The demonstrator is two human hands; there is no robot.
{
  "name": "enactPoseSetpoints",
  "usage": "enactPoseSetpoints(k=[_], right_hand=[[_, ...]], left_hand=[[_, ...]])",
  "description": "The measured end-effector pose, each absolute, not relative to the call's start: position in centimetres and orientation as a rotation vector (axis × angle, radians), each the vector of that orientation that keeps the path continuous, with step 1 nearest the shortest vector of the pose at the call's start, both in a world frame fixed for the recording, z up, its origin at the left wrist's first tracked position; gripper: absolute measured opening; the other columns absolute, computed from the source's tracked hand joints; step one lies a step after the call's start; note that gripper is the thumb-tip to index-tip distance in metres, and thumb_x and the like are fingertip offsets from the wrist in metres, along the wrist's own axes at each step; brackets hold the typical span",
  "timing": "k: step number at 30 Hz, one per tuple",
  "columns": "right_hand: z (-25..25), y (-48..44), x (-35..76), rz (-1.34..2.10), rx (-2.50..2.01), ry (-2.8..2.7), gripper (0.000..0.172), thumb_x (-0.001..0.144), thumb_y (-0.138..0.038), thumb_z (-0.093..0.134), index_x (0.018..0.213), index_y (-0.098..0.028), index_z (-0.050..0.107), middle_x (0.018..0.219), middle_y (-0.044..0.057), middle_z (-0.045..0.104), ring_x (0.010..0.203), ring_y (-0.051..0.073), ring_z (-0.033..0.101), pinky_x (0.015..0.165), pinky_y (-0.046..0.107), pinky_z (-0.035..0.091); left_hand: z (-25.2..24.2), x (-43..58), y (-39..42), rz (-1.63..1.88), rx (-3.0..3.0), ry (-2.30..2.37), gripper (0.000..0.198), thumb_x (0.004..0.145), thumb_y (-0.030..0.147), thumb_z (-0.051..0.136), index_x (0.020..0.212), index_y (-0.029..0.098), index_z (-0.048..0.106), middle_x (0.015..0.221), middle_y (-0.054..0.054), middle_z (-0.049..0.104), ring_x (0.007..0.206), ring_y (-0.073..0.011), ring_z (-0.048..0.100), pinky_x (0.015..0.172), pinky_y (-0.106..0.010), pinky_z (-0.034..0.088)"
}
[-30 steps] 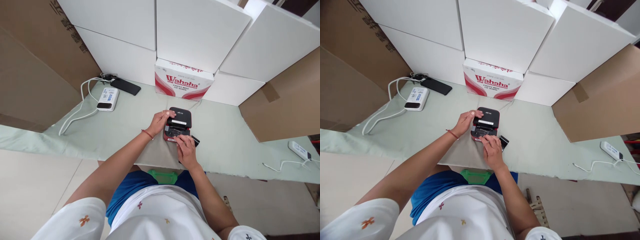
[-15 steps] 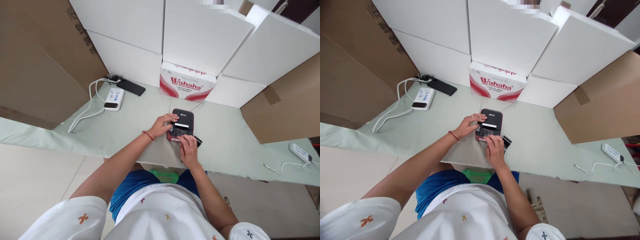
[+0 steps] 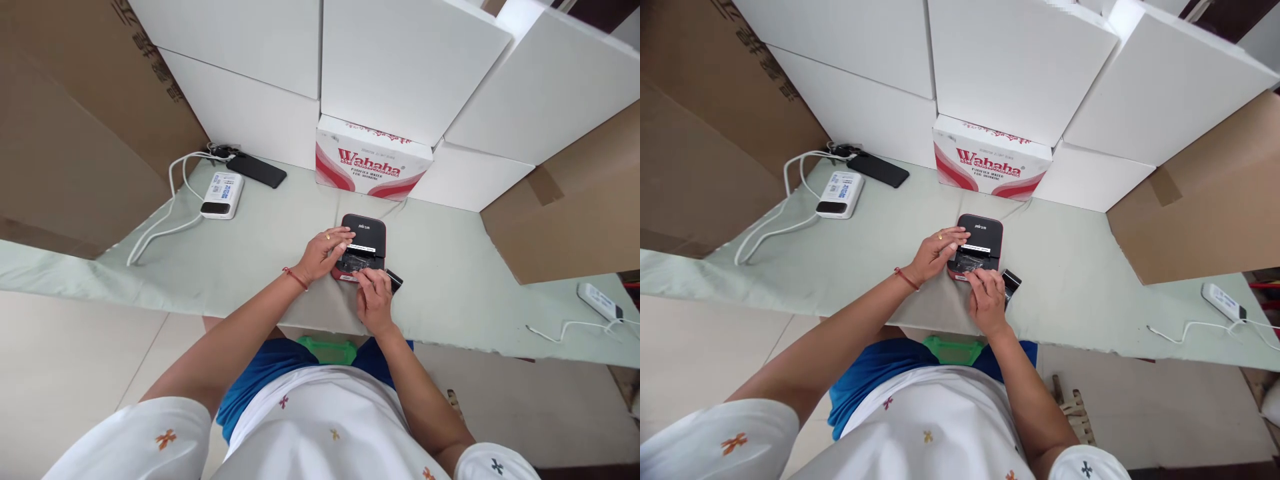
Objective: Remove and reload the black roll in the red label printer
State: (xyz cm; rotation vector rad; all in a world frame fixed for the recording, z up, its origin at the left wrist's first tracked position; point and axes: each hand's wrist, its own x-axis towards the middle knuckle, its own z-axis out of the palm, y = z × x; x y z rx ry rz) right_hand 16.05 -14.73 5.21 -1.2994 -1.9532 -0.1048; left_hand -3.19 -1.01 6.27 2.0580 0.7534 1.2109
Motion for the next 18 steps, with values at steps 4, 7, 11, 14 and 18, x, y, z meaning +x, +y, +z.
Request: enactPoseSetpoints(k=[4, 7, 11, 14, 18], right_hand=[[5.1, -14.7, 16.0, -0.131, -1.296, -1.95, 0.054, 0.099, -0.009, 0.048, 0.148, -0.027, 0.059, 0.128, 0.011, 0.067, 0.12, 0.027, 0.061, 0.113, 0.051, 0.049], [5.2, -14.6, 16.0, -0.123, -1.275, -1.95, 0.055, 0.098, -0.008, 0.048, 0.149, -0.026, 0.059, 0.127, 0.012, 0.067, 0.12, 0.028, 0.059, 0.112, 0.05, 0.049], [5.1, -14.7, 16.1, -0.089, -1.276, -1.955, 0.058, 0.098, -0.009, 0.049, 0.153, -0.026, 0.058, 0.13, 0.012, 0.067, 0.124, 0.028, 0.058, 0.114, 0.051, 0.047], [4.8, -14.8, 16.2, -0.103, -1.288, -1.96, 0.059, 0.098, -0.01, 0.049, 0.153, -0.027, 0.059, 0.132, 0.012, 0.066, 0.125, 0.028, 0.058, 0.117, 0.052, 0.046], [4.3, -14.7, 16.3, -0.111, -1.323, -1.956, 0.057, 0.099, -0.012, 0.048, 0.152, -0.028, 0.06, 0.133, 0.012, 0.066, 0.125, 0.028, 0.059, 0.117, 0.053, 0.046]], left_hand=[[6.6, -3.3, -0.9, 1.174, 2.282, 0.807, 0.037, 0.108, 0.035, 0.045, 0.119, 0.024, 0.079, 0.127, -0.009, 0.082, 0.133, -0.0269, 0.072, 0.112, -0.053, 0.054], [7.0, -3.7, -0.6, 1.095, 2.358, 0.807, 0.035, 0.106, 0.033, 0.048, 0.119, 0.025, 0.079, 0.129, -0.008, 0.082, 0.133, -0.0267, 0.072, 0.115, -0.055, 0.05], [6.8, -4.3, 0.2, 1.031, 2.224, 0.724, 0.029, 0.099, 0.03, 0.058, 0.117, 0.027, 0.08, 0.134, -0.007, 0.08, 0.136, -0.0282, 0.069, 0.122, -0.061, 0.045], [5.9, -4.5, 0.5, 1.044, 1.982, 0.601, 0.03, 0.096, 0.03, 0.063, 0.121, 0.028, 0.081, 0.137, -0.008, 0.078, 0.146, -0.029, 0.061, 0.127, -0.061, 0.042], [5.2, -4.4, -0.2, 1.03, 1.749, 0.652, 0.044, 0.093, 0.036, 0.069, 0.137, 0.032, 0.075, 0.167, -0.006, 0.055, 0.165, -0.0322, 0.036, 0.137, -0.062, 0.025]])
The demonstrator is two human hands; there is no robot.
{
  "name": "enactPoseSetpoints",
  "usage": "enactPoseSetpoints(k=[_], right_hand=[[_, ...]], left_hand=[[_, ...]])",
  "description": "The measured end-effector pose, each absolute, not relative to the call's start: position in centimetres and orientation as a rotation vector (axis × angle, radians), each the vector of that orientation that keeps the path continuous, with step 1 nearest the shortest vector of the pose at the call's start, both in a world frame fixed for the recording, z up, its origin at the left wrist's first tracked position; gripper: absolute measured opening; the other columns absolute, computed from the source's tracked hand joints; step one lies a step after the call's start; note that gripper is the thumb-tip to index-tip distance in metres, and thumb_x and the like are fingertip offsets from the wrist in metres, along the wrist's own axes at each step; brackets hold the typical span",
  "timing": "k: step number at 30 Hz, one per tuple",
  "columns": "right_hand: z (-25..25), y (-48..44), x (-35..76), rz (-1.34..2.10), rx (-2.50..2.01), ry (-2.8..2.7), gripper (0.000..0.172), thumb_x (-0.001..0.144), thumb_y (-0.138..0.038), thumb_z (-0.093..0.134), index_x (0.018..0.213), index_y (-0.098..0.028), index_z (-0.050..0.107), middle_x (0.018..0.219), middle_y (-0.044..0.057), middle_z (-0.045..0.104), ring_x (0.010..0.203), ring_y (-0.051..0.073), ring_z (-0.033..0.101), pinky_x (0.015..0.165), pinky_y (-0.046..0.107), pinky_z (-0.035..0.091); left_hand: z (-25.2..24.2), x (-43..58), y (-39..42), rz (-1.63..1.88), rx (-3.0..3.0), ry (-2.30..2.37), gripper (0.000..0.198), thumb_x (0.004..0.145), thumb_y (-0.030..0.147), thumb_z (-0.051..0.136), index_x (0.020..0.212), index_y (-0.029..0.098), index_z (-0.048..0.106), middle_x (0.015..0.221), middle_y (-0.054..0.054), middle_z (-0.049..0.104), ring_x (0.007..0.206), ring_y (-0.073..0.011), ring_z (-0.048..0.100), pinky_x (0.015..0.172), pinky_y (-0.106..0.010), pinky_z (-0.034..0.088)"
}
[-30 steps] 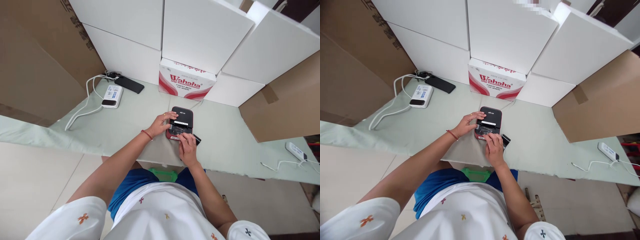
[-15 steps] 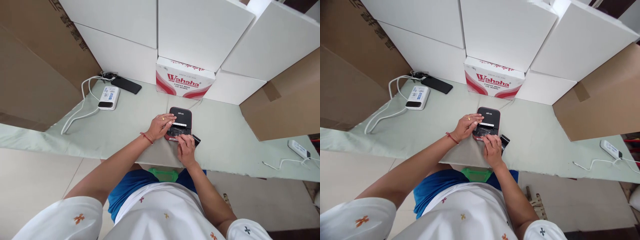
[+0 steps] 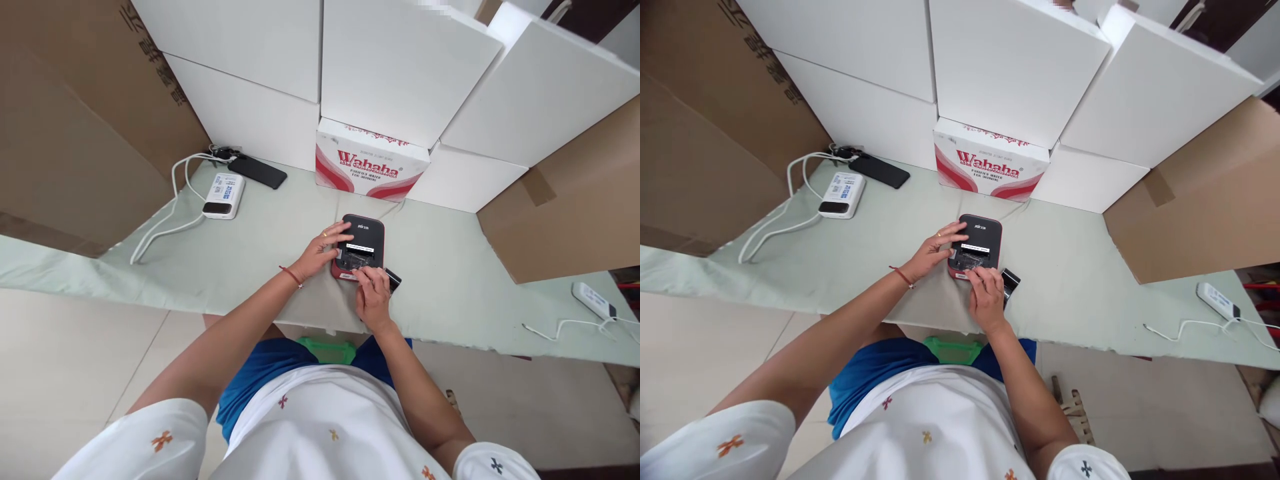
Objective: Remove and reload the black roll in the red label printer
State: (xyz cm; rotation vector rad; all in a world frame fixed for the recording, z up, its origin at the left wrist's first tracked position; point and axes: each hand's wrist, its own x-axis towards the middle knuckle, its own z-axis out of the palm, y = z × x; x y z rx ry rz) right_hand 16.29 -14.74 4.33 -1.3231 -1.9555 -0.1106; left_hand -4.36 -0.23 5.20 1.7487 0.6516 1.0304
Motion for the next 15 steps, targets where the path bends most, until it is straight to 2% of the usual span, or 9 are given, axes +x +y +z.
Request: enactPoseSetpoints(k=[3, 5, 9, 13, 15], right_hand=[[4.1, -14.7, 16.2, -0.132, -1.333, -1.957, 0.055, 0.099, -0.013, 0.049, 0.151, -0.028, 0.06, 0.132, 0.012, 0.066, 0.125, 0.028, 0.06, 0.118, 0.053, 0.045], [4.1, -14.6, 16.0, -0.187, -1.335, -1.949, 0.054, 0.099, -0.012, 0.048, 0.149, -0.028, 0.06, 0.131, 0.012, 0.066, 0.124, 0.027, 0.061, 0.118, 0.053, 0.045], [4.2, -14.4, 15.6, -0.246, -1.289, -1.916, 0.052, 0.098, -0.009, 0.048, 0.146, -0.025, 0.061, 0.127, 0.012, 0.067, 0.121, 0.027, 0.061, 0.117, 0.051, 0.046], [4.6, -14.5, 15.4, -0.185, -1.28, -1.901, 0.053, 0.097, -0.007, 0.048, 0.144, -0.025, 0.062, 0.127, 0.012, 0.067, 0.121, 0.027, 0.061, 0.115, 0.051, 0.046], [5.4, -14.7, 15.5, -0.113, -1.316, -1.906, 0.049, 0.098, -0.009, 0.048, 0.141, -0.025, 0.065, 0.127, 0.012, 0.068, 0.121, 0.028, 0.061, 0.112, 0.052, 0.047]], left_hand=[[4.6, -4.2, -0.7, 1.019, 1.574, 0.763, 0.077, 0.088, 0.04, 0.076, 0.16, 0.039, 0.051, 0.184, -0.003, 0.019, 0.172, -0.0355, 0.016, 0.137, -0.065, 0.019], [4.0, -4.1, -0.6, 1.001, 1.49, 0.769, 0.092, 0.086, 0.043, 0.079, 0.167, 0.042, 0.037, 0.186, -0.003, 0.01, 0.173, -0.0366, 0.008, 0.135, -0.068, 0.018], [2.3, -3.8, 0.0, 0.973, 1.39, 0.723, 0.105, 0.084, 0.049, 0.082, 0.171, 0.043, 0.024, 0.186, -0.004, 0.011, 0.173, -0.0372, 0.004, 0.136, -0.069, 0.015], [1.4, -3.7, 0.1, 0.958, 1.341, 0.707, 0.107, 0.081, 0.053, 0.085, 0.17, 0.039, 0.028, 0.185, -0.006, 0.013, 0.172, -0.0395, 0.005, 0.137, -0.068, 0.007], [1.1, -3.6, -0.2, 0.971, 1.335, 0.698, 0.099, 0.084, 0.055, 0.082, 0.168, 0.035, 0.033, 0.184, -0.009, 0.019, 0.172, -0.0385, 0.01, 0.138, -0.066, 0.01]])
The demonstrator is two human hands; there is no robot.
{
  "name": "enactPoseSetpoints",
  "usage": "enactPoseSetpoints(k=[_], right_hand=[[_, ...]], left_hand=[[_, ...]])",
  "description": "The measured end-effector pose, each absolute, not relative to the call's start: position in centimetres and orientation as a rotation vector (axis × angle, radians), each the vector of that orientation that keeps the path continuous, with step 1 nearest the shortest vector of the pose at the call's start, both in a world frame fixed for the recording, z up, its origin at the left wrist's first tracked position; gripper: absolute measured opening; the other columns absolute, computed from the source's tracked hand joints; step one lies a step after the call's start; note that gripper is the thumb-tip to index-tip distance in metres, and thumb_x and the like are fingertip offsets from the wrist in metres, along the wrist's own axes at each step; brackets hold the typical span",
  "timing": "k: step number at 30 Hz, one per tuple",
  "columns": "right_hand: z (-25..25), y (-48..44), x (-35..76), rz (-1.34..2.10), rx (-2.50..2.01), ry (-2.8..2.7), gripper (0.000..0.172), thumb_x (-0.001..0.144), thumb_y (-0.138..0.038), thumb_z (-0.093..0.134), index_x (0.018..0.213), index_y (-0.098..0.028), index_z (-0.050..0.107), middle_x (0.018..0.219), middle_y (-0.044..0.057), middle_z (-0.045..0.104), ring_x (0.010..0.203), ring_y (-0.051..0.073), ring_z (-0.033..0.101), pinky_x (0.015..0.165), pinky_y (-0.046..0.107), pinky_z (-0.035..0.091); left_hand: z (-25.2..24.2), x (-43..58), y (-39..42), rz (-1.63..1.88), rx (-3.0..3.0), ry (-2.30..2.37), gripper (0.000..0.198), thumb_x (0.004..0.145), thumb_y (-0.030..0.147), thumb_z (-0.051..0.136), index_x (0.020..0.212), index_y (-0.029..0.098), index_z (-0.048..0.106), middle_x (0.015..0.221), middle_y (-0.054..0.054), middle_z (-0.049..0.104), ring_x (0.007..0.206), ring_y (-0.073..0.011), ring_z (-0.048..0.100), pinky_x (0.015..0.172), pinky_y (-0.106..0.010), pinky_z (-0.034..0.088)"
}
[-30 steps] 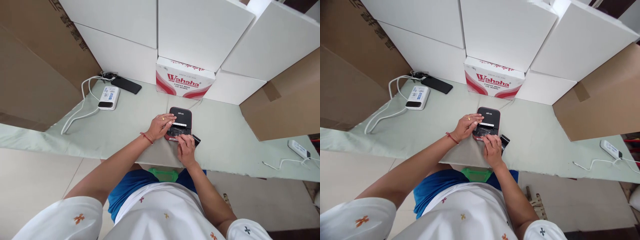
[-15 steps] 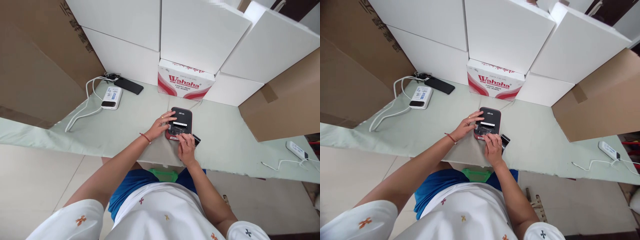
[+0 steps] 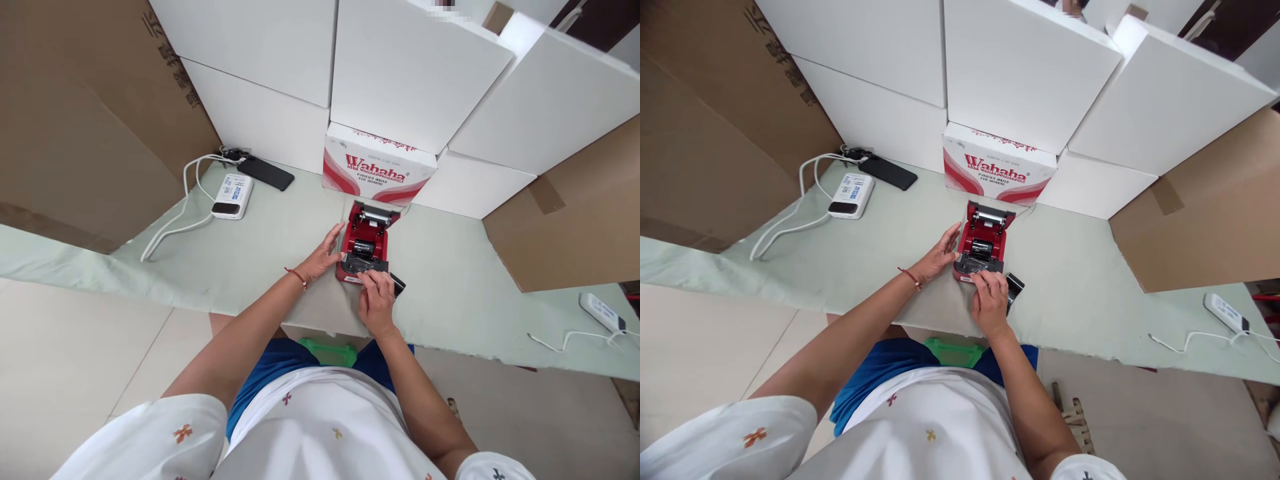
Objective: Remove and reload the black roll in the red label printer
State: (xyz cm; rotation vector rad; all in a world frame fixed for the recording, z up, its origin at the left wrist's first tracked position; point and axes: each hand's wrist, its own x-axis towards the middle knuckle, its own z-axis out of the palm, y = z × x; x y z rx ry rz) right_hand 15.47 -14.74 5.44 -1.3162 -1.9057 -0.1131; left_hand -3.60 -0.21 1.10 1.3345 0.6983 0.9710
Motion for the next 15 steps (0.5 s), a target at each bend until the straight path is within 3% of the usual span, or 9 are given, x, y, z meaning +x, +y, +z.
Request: enactPoseSetpoints(k=[5, 7, 10, 15], right_hand=[[10.0, -13.9, 17.2, 0.3, -1.386, -1.883, 0.024, 0.107, -0.031, 0.054, 0.115, -0.024, 0.075, 0.114, 0.009, 0.075, 0.108, 0.026, 0.068, 0.098, 0.045, 0.055], [12.0, -12.1, 18.5, 0.458, -1.444, -1.786, 0.03, 0.109, -0.039, 0.05, 0.106, -0.023, 0.075, 0.102, 0.007, 0.076, 0.093, 0.023, 0.07, 0.088, 0.038, 0.057], [14.1, -8.1, 19.8, 0.419, -1.616, -1.757, 0.034, 0.107, -0.042, 0.05, 0.104, -0.022, 0.077, 0.097, 0.006, 0.077, 0.078, 0.02, 0.067, 0.08, 0.034, 0.056], [14.7, -1.9, 18.2, 0.302, -2.033, -2.274, 0.029, 0.098, -0.026, 0.061, 0.122, -0.025, 0.078, 0.115, 0.01, 0.081, 0.098, 0.027, 0.073, 0.089, 0.039, 0.054]], left_hand=[[0.0, -2.7, -1.1, 1.099, 1.389, 0.7, 0.072, 0.095, 0.053, 0.068, 0.158, 0.026, 0.046, 0.171, -0.013, 0.045, 0.164, -0.033, 0.037, 0.138, -0.057, 0.023], [-0.6, -2.2, -1.2, 1.152, 1.389, 0.738, 0.069, 0.094, 0.049, 0.067, 0.155, 0.023, 0.047, 0.166, -0.015, 0.05, 0.159, -0.0328, 0.044, 0.137, -0.057, 0.027], [-1.0, -1.7, -1.2, 1.189, 1.393, 0.781, 0.064, 0.093, 0.045, 0.066, 0.15, 0.021, 0.05, 0.16, -0.016, 0.055, 0.154, -0.0323, 0.05, 0.135, -0.057, 0.031], [-1.1, -1.8, -1.2, 1.171, 1.449, 0.876, 0.059, 0.092, 0.045, 0.066, 0.143, 0.019, 0.057, 0.154, -0.017, 0.061, 0.148, -0.0341, 0.056, 0.131, -0.059, 0.037]])
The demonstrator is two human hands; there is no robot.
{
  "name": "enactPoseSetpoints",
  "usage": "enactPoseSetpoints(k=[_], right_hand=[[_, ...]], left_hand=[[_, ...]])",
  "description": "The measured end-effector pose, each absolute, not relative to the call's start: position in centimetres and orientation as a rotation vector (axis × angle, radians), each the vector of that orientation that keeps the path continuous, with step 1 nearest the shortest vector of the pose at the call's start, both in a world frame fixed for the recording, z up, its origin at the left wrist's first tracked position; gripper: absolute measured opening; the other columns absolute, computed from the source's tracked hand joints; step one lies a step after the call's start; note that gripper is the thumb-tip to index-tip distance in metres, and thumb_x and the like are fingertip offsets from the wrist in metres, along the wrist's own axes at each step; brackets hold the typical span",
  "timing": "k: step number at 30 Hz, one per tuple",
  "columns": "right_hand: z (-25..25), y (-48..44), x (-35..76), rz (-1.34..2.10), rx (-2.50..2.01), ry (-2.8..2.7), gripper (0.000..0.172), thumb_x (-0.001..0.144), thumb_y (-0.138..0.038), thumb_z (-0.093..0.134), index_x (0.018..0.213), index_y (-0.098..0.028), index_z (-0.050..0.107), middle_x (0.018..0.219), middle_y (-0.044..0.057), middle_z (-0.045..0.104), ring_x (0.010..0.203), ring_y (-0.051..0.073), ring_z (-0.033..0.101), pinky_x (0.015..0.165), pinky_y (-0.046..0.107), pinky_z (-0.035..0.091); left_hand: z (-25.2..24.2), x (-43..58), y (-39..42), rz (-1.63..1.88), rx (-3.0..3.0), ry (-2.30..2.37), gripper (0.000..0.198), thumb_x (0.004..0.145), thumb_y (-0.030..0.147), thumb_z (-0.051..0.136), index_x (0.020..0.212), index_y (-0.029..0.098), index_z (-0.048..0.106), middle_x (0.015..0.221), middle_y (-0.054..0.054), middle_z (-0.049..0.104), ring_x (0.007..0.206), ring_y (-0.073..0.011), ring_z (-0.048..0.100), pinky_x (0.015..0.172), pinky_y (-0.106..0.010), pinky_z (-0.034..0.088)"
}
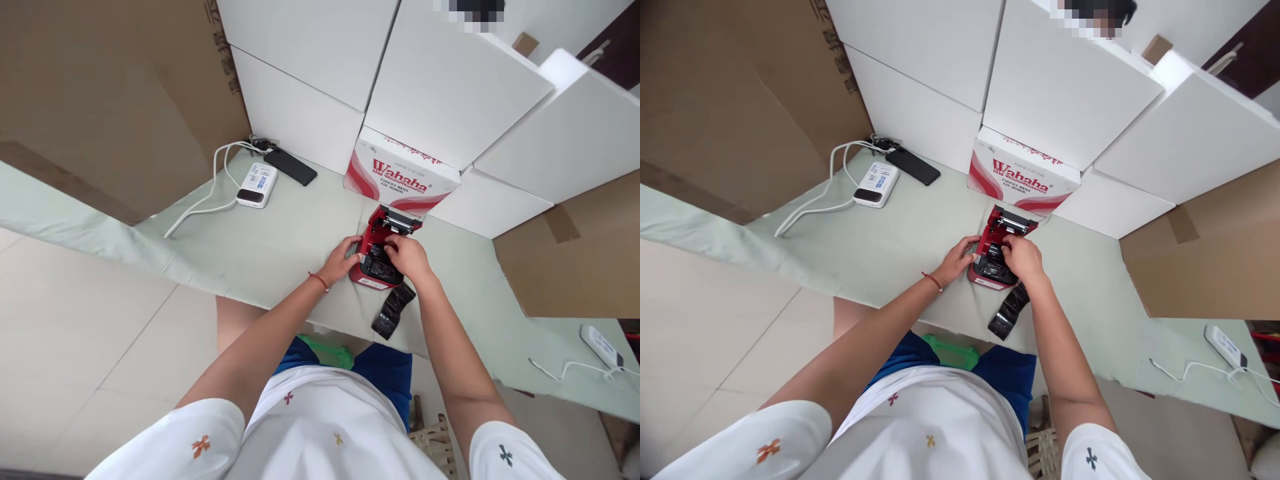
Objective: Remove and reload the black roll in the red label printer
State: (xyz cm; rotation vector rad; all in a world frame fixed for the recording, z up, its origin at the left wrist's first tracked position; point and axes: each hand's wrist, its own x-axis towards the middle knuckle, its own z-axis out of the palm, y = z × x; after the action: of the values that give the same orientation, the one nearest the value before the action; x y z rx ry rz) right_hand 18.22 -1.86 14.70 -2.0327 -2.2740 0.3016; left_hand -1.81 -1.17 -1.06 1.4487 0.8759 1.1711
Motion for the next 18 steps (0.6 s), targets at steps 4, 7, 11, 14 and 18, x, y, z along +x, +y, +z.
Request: enactPoseSetpoints(k=[4, 7, 11, 14, 18], right_hand=[[14.5, -0.2, 15.9, 0.273, -2.215, -2.487, 0.031, 0.089, -0.022, 0.073, 0.12, -0.024, 0.079, 0.115, 0.016, 0.081, 0.103, 0.035, 0.075, 0.084, 0.042, 0.053], [14.5, -0.2, 15.4, 0.289, -2.236, -2.5, 0.028, 0.089, -0.023, 0.074, 0.116, -0.023, 0.079, 0.113, 0.016, 0.081, 0.101, 0.035, 0.076, 0.08, 0.041, 0.053], [14.8, -1.4, 16.5, 0.298, -2.153, -2.375, 0.03, 0.091, -0.027, 0.07, 0.121, -0.02, 0.071, 0.116, 0.015, 0.078, 0.099, 0.031, 0.072, 0.077, 0.039, 0.051], [15.5, -4.0, 18.1, 0.534, -1.896, -2.132, 0.028, 0.089, -0.034, 0.07, 0.114, -0.021, 0.068, 0.109, 0.008, 0.076, 0.086, 0.024, 0.067, 0.075, 0.036, 0.051], [16.9, -9.3, 21.9, 1.021, -1.671, -1.675, 0.042, 0.091, -0.055, 0.07, 0.121, -0.025, 0.067, 0.112, 0.006, 0.074, 0.07, 0.016, 0.058, 0.062, 0.031, 0.047]], left_hand=[[-1.1, -1.8, -1.1, 1.193, 1.451, 0.889, 0.055, 0.091, 0.045, 0.067, 0.139, 0.019, 0.06, 0.15, -0.016, 0.063, 0.144, -0.0337, 0.058, 0.13, -0.057, 0.04], [-1.1, -1.7, -1.1, 1.205, 1.442, 0.867, 0.054, 0.091, 0.045, 0.068, 0.138, 0.019, 0.06, 0.148, -0.016, 0.064, 0.141, -0.0331, 0.06, 0.128, -0.057, 0.042], [-0.9, -1.7, -1.3, 1.221, 1.426, 0.859, 0.054, 0.091, 0.047, 0.069, 0.138, 0.02, 0.061, 0.148, -0.015, 0.065, 0.141, -0.0323, 0.061, 0.128, -0.055, 0.043], [-0.9, -1.7, -1.4, 1.214, 1.414, 0.866, 0.054, 0.091, 0.048, 0.069, 0.138, 0.022, 0.062, 0.148, -0.013, 0.065, 0.141, -0.0321, 0.061, 0.127, -0.055, 0.043], [-1.1, -1.8, -1.4, 1.197, 1.402, 0.872, 0.053, 0.09, 0.048, 0.07, 0.137, 0.024, 0.062, 0.151, -0.013, 0.064, 0.143, -0.0327, 0.06, 0.128, -0.056, 0.042]])
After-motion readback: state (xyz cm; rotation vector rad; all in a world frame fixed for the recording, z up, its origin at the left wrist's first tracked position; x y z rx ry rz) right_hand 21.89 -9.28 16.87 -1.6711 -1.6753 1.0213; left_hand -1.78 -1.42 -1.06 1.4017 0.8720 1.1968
